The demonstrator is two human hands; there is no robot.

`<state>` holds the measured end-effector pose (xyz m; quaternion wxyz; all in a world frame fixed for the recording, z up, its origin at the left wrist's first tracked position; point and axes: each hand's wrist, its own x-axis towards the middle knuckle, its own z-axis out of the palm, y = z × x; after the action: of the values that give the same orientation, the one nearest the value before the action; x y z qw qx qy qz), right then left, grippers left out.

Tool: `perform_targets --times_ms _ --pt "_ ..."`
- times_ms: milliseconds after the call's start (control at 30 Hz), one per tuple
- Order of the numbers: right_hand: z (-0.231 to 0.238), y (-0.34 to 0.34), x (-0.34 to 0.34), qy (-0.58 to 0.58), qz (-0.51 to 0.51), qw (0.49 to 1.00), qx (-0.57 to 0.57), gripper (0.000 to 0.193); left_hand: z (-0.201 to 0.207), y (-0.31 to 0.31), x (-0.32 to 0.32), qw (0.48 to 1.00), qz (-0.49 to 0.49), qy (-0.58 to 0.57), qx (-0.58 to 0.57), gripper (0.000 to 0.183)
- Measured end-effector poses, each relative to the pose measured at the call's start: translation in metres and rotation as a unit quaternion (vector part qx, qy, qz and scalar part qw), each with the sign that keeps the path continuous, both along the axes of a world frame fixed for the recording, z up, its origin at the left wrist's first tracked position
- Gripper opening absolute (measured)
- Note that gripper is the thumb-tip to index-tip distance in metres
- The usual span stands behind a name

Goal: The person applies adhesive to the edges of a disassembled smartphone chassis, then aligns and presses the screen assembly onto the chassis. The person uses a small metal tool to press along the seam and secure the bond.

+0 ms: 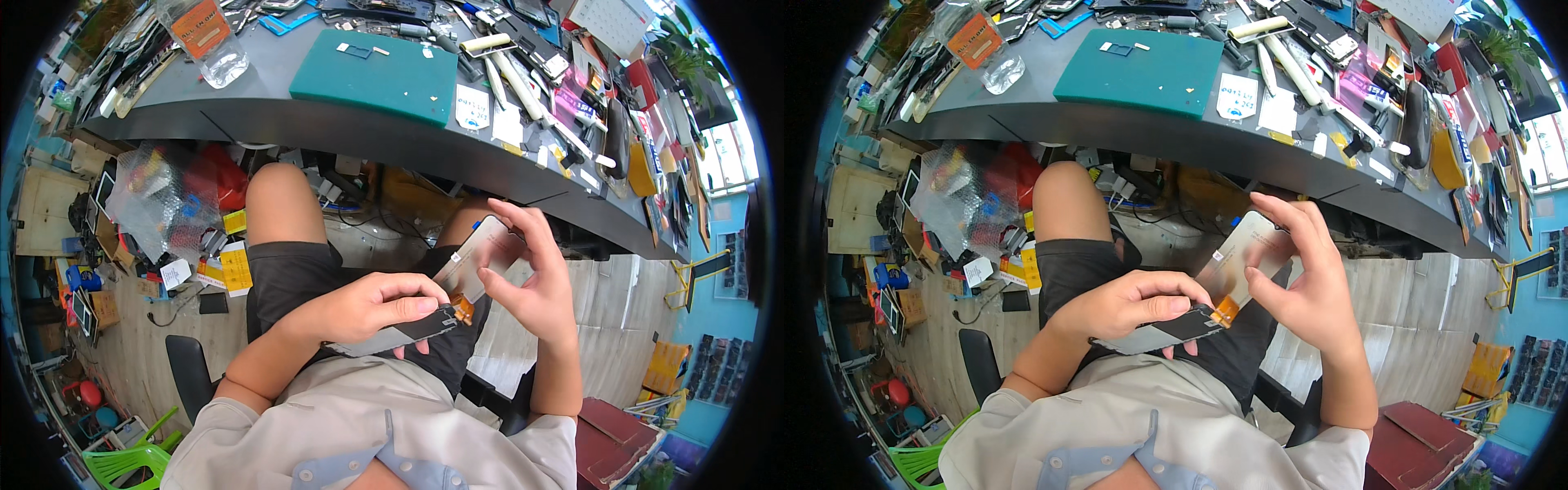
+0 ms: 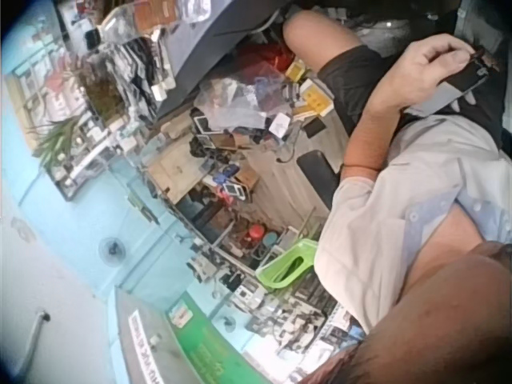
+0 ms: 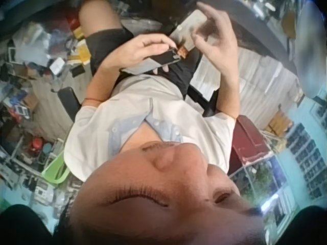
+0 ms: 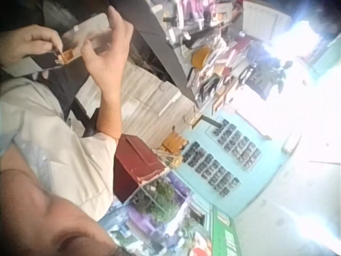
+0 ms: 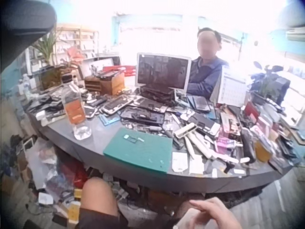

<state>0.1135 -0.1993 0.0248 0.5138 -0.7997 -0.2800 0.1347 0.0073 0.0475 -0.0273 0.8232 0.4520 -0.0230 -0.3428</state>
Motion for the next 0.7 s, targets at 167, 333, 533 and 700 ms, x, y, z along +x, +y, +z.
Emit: perform_targets --times_ms 167,333,533,700 --pt "0.009 0.003 0.001 -0.238 0.095 0.963 -0.087 0.049 0.001 -0.003 0.003 0.997 -0.051 -0.003 0.052 0.038" --pt "-0.006 0.001 0.005 -0.289 0.146 0.934 -0.150 0.021 -0.004 -0.011 0.002 0.992 -0.079 -0.003 0.100 0.040" --pt "-0.039 -0.004 0.006 -0.247 0.182 0.930 -0.204 0.016 -0.025 -0.015 0.013 0.977 -0.152 0.026 0.147 0.040" --pt "-0.078 -0.010 0.006 -0.204 0.243 0.916 -0.247 0.013 -0.053 -0.018 0.038 0.949 -0.251 0.021 0.192 0.049"
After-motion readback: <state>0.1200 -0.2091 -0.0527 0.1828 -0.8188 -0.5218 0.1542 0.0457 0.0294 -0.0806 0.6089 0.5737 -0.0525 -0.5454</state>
